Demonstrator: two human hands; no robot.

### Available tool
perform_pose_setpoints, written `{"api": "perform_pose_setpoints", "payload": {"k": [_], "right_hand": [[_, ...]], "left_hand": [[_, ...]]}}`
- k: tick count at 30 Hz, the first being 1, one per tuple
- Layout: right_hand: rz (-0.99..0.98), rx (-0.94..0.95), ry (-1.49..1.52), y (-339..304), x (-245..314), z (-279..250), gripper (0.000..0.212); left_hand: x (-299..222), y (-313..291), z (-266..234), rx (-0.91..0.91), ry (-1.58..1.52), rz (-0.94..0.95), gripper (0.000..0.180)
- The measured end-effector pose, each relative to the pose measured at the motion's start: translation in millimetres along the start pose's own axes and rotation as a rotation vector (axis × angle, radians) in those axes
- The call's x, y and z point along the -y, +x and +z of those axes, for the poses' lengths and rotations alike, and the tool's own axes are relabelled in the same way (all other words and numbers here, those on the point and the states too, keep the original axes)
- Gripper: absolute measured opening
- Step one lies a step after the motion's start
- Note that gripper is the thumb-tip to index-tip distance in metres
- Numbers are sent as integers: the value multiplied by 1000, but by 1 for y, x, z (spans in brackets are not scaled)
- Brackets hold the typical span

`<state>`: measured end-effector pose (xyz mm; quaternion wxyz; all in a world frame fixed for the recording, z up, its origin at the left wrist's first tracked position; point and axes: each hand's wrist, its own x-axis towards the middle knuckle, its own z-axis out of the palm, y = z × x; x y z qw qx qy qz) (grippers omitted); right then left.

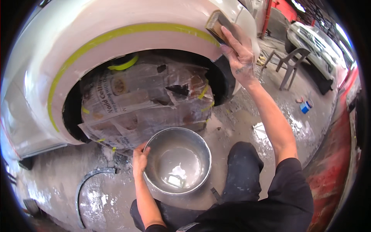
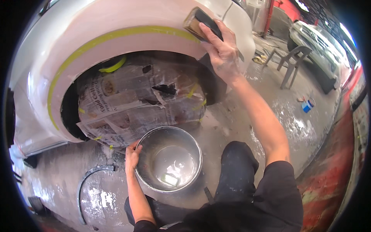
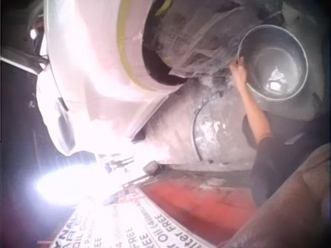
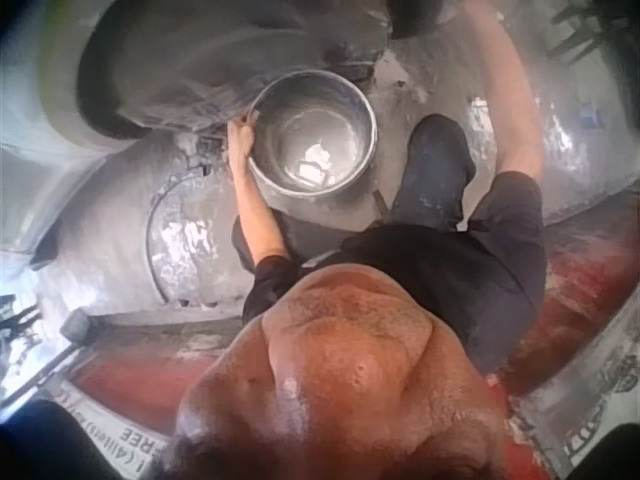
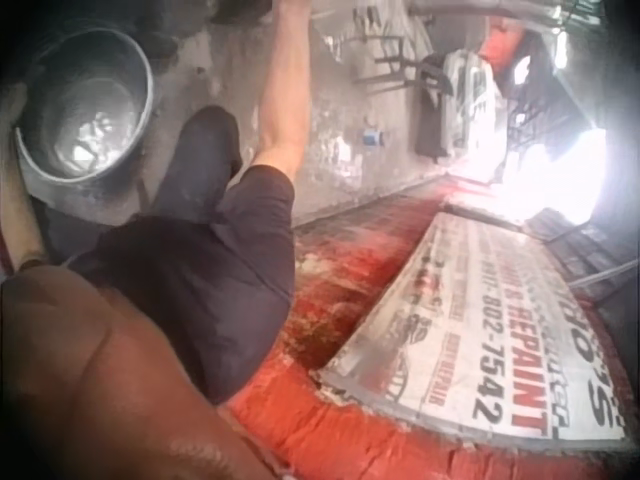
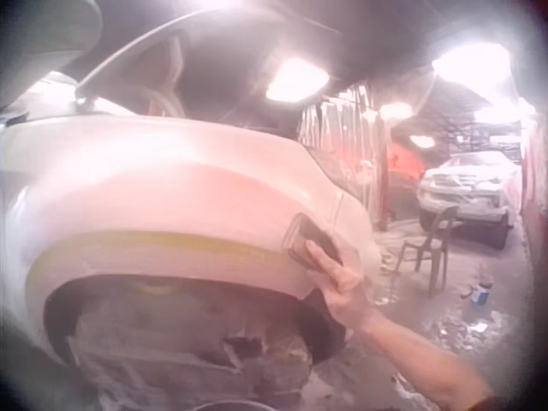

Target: The person sands the wheel arch area of a white car using a sanding block and water. They repeatedly dip the sanding block into a bucket of water and rub it against the car's surface.

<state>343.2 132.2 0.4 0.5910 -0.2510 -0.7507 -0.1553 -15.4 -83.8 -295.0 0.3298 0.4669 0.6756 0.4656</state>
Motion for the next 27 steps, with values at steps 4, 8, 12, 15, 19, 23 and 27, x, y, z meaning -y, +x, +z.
{"api": "perform_pose_setpoints", "payload": {"k": [4, 8, 12, 15, 19, 23, 27], "right_hand": [[-208, -6, -76, 40, 30, 20, 53], [-331, -59, -74, 66, 44, 37, 50], [-358, -3, -151, 76, 71, 37, 45], [-405, 51, -188, 73, 77, 35, 46], [-558, -6, -177, 73, 54, 57, 46], [-502, -39, -166, 110, 97, 62, 52], [-578, -68, -111, 90, 65, 66, 45]], "left_hand": [[-2, -1, -2, 23, -20, 15, 36], [-7, -3, -5, 35, -39, 3, 35], [6, -1, -6, 12, -49, 25, 37], [7, 2, -7, 32, -48, 40, 37], [-5, -1, 2, 28, -36, 54, 35], [6, -1, -4, 19, -14, 40, 34], [-4, -3, -1, 12, -18, 42, 33]]}}
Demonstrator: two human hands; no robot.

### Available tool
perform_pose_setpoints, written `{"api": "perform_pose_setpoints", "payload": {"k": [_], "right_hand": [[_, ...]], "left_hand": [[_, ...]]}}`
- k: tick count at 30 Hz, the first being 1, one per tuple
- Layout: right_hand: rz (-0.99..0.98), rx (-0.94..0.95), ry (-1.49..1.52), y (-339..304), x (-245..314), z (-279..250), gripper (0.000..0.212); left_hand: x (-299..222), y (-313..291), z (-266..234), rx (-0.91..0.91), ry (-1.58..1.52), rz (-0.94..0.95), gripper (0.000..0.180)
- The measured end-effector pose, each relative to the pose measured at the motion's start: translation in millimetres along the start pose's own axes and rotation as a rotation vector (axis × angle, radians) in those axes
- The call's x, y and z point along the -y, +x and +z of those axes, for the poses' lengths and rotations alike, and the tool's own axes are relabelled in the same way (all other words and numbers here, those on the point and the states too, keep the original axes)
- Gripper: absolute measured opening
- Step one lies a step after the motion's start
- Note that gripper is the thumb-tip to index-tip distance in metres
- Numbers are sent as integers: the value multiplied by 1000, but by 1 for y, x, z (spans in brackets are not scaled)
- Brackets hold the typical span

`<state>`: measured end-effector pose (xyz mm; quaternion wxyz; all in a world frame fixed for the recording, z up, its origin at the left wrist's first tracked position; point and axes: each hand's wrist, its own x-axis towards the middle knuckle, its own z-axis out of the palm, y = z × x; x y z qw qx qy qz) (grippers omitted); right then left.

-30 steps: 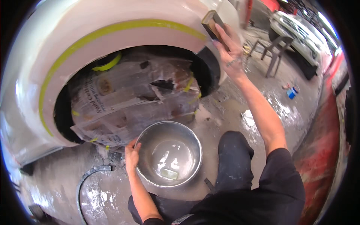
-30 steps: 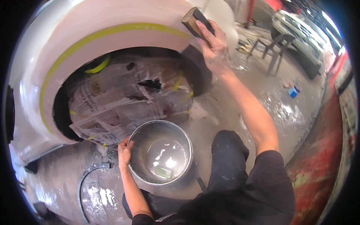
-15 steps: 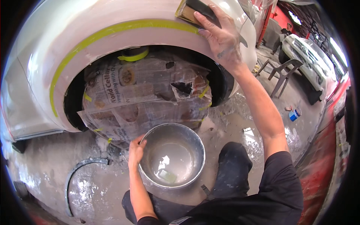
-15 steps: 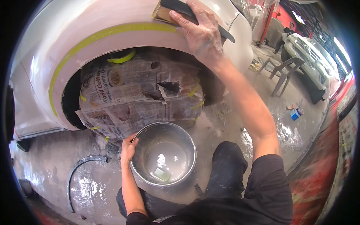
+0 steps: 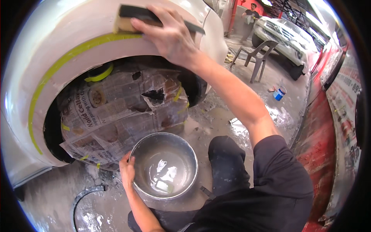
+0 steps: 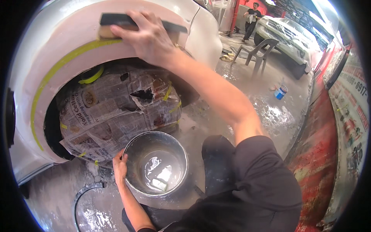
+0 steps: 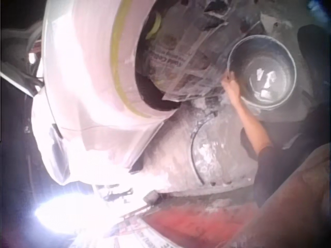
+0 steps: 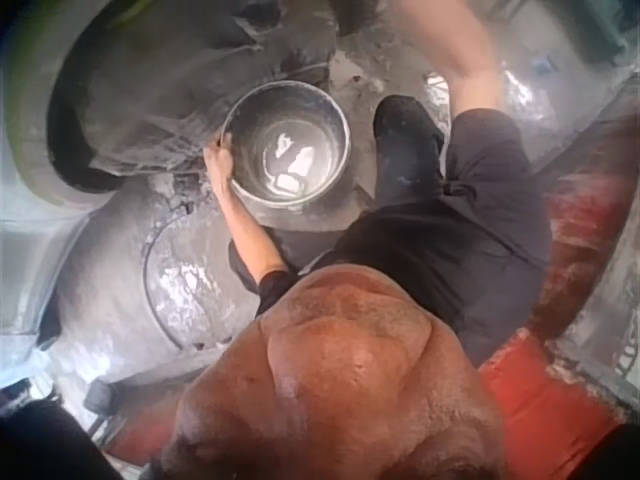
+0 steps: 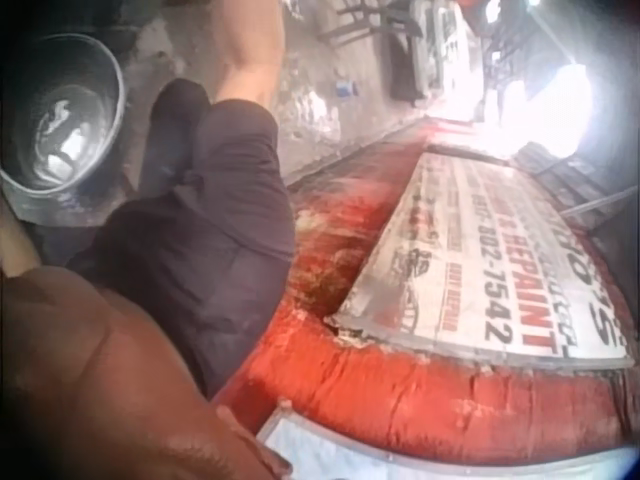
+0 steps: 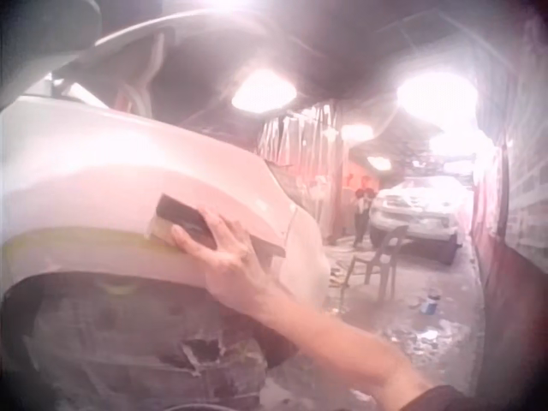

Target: The person sands the wheel arch area of a white car using a sanding block and water. They repeatedly dip the sanding block into a bucket of water and rub it against the car's surface.

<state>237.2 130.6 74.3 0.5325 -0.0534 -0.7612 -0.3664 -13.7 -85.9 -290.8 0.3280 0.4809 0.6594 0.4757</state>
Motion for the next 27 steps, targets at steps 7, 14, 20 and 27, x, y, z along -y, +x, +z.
{"api": "perform_pose_setpoints", "payload": {"k": [7, 14, 20, 27], "right_hand": [[-53, 11, -55, 30, -18, 12, 46], [-91, 90, -12, -1, -5, -7, 47], [-33, 75, -32, 13, 9, 0, 48], [16, 72, -37, 36, 12, 8, 51]], "left_hand": [[5, 2, 6, 23, -35, 14, 33], [18, 6, 3, 11, 11, 82, 34], [5, 0, -2, -9, -10, 56, 33], [7, 2, 4, 4, -46, 49, 32]]}}
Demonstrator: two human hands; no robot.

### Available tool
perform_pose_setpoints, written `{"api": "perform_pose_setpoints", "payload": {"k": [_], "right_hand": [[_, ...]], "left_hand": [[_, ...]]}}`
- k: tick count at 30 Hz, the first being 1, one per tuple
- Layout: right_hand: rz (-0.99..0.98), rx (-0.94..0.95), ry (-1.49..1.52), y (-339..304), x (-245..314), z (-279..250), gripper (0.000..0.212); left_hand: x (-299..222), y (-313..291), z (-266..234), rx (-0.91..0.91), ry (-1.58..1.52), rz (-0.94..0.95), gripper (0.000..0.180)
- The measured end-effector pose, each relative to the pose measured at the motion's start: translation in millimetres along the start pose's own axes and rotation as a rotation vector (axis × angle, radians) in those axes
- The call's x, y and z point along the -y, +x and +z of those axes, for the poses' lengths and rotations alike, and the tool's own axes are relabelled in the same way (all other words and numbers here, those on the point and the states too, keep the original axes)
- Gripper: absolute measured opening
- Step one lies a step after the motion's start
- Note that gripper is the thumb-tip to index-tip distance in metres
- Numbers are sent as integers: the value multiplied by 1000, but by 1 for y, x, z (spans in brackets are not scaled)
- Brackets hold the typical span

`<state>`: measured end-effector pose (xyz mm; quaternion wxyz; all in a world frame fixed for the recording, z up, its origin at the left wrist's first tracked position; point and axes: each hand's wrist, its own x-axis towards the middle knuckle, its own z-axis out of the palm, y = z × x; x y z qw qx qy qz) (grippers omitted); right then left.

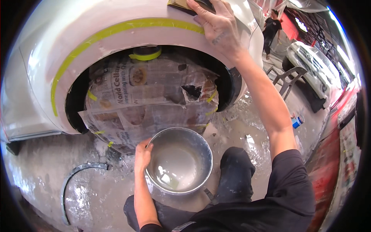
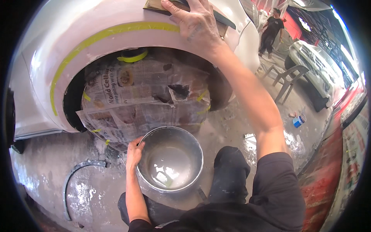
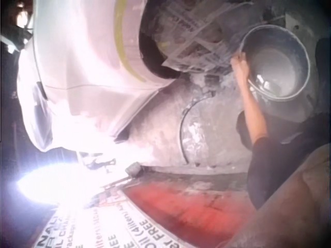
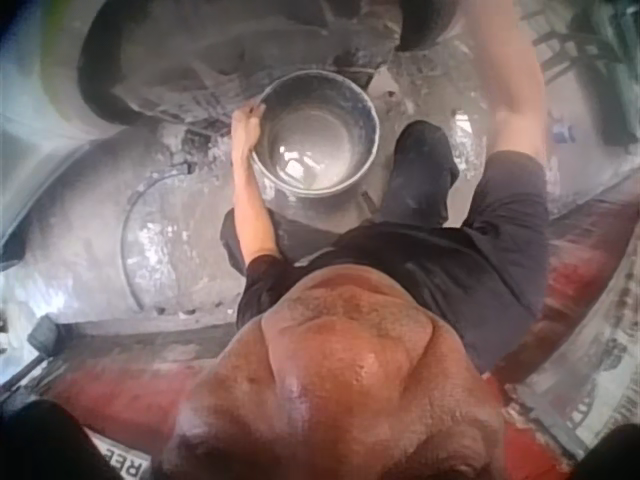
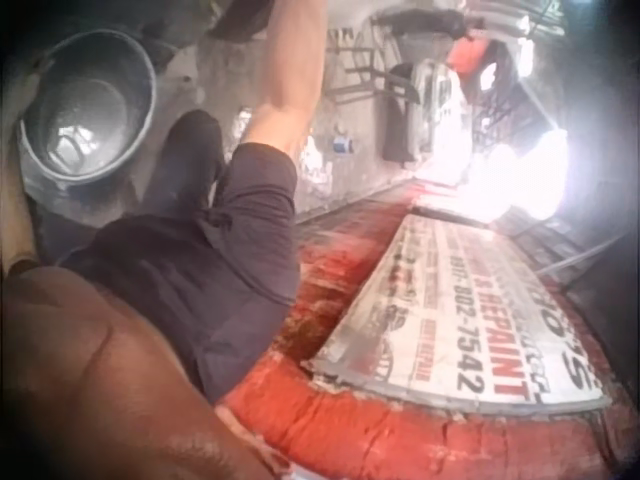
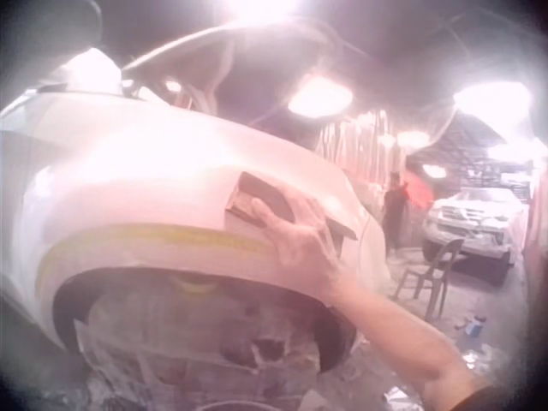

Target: The person sands the wheel arch area of a white car using a sanding block and water. They repeatedly dip the sanding block into a bucket of water and rub it against the car's surface.

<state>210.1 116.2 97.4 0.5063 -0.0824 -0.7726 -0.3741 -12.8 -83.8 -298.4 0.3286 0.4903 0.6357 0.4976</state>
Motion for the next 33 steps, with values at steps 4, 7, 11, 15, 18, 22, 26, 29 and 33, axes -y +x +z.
{"api": "perform_pose_setpoints", "payload": {"k": [4, 7, 11, 15, 18, 22, 26, 29, 33], "right_hand": [[-19, 23, 5, -43, 6, -14, 48], [-32, 31, -23, -27, 6, -12, 47], [12, 6, 38, -12, 4, 4, 48], [-44, 20, 23, -39, 6, -10, 43], [87, 63, 69, 6, 5, 9, 43], [-69, 28, 13, -21, 9, -5, 44], [-103, -1, -14, -11, 7, 1, 51], [-38, 16, 53, 16, 21, 10, 51], [-99, 30, 45, -34, 12, -8, 49]], "left_hand": [[11, 3, 1, 0, -5, -4, 32], [5, 1, -2, -8, 18, -17, 32], [5, 2, -3, -4, 57, 26, 33], [3, 1, 3, -23, 58, 29, 33], [-1, -2, -1, -19, 75, 19, 33], [3, 1, -2, -12, 84, 27, 33], [4, 1, 3, -25, 59, 65, 32], [3, 0, -6, -29, 41, 17, 31], [-1, 0, 3, -40, 67, 43, 33]]}}
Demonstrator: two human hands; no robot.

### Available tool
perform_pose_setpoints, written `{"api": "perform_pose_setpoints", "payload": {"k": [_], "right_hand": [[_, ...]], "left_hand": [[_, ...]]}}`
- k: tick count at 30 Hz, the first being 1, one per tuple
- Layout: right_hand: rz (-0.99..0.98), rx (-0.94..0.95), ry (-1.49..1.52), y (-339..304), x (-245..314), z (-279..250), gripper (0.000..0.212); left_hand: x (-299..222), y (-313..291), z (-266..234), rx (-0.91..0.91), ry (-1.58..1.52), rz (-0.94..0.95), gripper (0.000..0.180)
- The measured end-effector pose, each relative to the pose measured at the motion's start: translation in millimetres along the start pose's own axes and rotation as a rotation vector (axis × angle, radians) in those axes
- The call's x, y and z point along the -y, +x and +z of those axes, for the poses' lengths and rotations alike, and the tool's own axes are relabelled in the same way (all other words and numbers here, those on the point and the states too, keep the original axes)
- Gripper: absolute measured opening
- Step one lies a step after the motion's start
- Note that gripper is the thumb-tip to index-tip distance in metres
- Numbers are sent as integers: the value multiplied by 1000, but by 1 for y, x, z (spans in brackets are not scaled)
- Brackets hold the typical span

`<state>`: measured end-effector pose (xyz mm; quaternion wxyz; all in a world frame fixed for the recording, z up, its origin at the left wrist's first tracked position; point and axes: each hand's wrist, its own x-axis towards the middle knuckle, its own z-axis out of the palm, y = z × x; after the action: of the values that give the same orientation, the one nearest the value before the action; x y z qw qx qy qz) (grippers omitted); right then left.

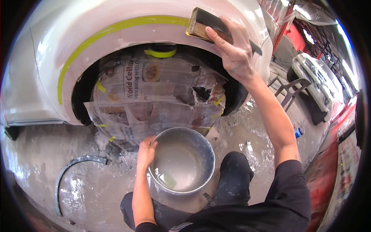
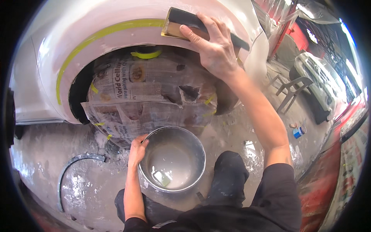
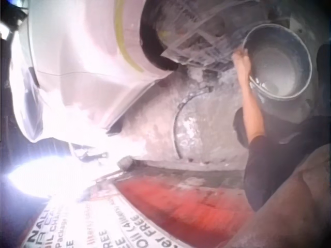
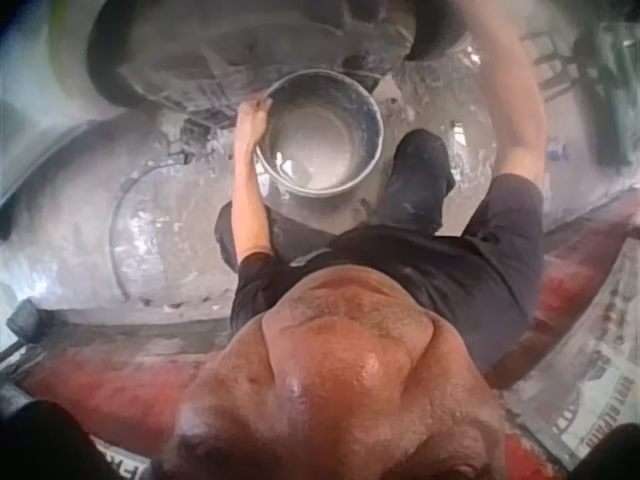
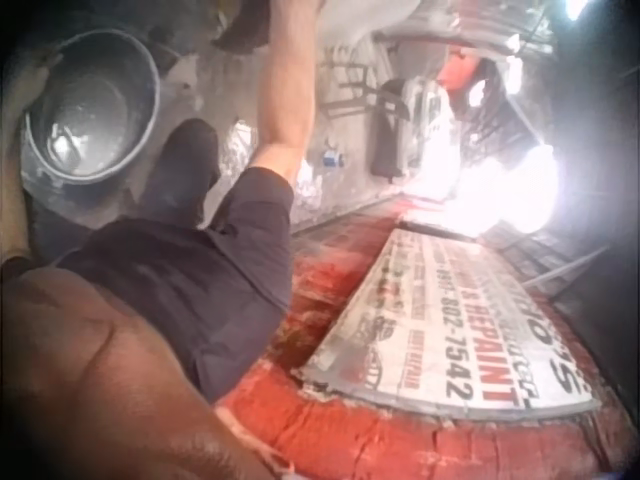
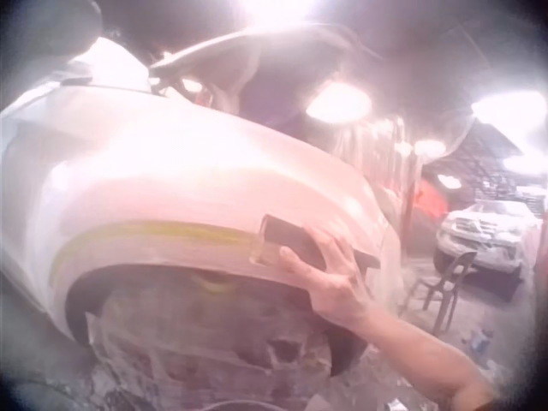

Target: The person sands the wheel arch area of a white car using a sanding block and water. They repeatedly dip the sanding block into a bucket of water and rub it against the car's surface.

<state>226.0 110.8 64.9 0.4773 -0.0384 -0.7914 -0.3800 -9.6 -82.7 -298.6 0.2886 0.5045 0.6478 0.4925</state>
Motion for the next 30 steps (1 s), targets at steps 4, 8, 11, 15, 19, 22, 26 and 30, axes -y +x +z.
{"api": "perform_pose_setpoints", "payload": {"k": [4, 8, 11, 15, 19, 22, 26, 30], "right_hand": [[65, 24, 19, 62, 7, 15, 46], [7, -7, -20, 25, 9, 11, 46], [-27, -1, -35, 28, 2, 14, 48], [6, -17, 27, 61, 7, 22, 49], [-56, -3, 7, 20, 11, 4, 43], [-55, -26, -18, 44, 2, 20, 44], [32, -31, 2, 64, -2, 25, 43], [-44, 39, 7, 3, -3, -8, 42]], "left_hand": [[-1, -1, -10, 19, 3, -9, 33], [12, -1, -6, -7, 4, -3, 33], [8, 2, 0, -3, 22, 46, 31], [-9, -4, -11, 15, 0, -3, 32], [-1, -3, -5, 4, -10, 34, 32], [11, 0, -5, -2, -19, 61, 32], [-9, -3, -11, 2, 4, 27, 32], [12, 3, 4, -18, 27, 95, 32]]}}
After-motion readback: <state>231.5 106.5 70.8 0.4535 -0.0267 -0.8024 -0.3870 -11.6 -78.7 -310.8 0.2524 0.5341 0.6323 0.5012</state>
